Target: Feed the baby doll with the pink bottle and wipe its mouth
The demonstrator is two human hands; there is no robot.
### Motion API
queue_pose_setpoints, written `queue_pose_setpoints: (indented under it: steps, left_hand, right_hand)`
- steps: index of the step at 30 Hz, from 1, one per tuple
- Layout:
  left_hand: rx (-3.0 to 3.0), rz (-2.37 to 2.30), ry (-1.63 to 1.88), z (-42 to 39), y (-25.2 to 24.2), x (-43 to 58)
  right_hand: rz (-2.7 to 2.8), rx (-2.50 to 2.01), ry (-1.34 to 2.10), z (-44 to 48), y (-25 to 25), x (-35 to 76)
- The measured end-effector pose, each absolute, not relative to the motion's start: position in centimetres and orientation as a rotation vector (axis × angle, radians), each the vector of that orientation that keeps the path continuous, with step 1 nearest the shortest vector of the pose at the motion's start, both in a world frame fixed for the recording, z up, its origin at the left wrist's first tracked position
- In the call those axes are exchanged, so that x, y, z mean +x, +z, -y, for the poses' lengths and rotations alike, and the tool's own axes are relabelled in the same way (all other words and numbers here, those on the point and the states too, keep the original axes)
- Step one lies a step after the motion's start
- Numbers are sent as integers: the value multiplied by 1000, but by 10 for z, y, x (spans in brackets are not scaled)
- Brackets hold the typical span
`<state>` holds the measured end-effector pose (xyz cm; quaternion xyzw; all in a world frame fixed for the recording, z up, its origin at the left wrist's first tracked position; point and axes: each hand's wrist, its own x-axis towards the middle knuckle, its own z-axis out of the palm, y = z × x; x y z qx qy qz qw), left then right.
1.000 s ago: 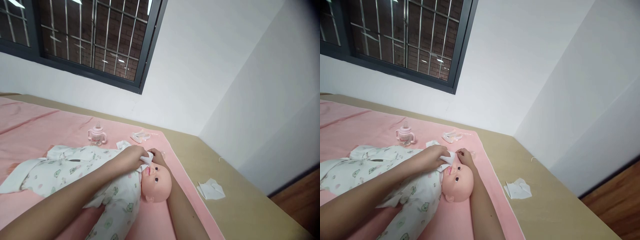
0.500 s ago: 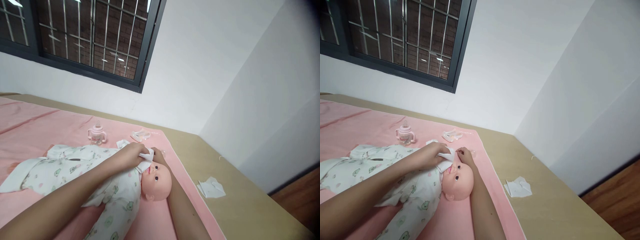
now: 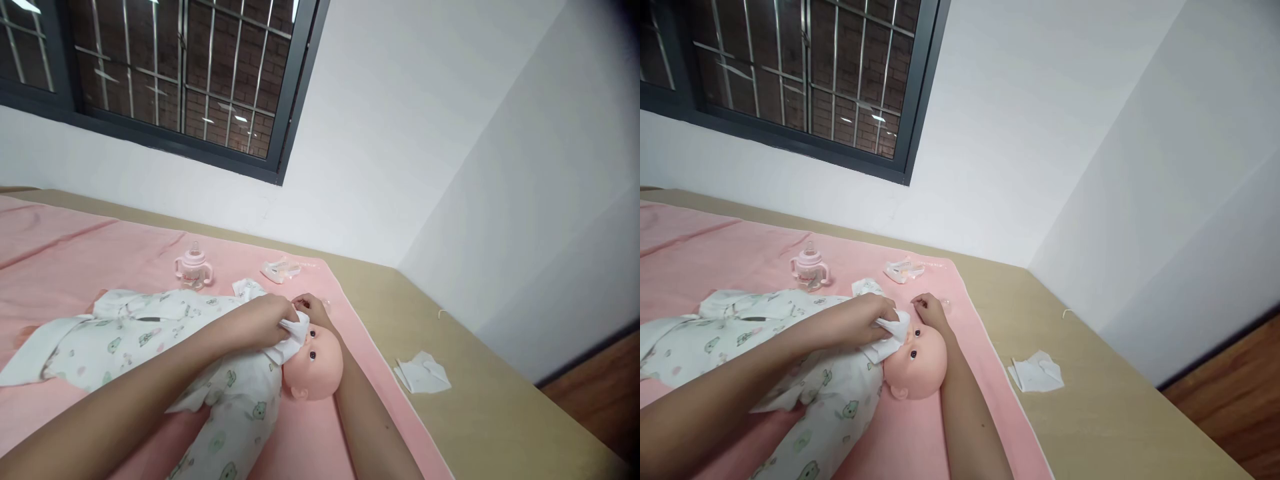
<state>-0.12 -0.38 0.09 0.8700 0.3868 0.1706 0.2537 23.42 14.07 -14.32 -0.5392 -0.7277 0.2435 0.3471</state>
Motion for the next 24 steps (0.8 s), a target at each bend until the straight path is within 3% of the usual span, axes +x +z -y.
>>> queue_pose_setpoints:
  steps: [24]
  left_hand:
    - [2408,-1115,578,-17,-13,-3]
  right_hand:
    - [1856,-1378,623,-138,-142,234]
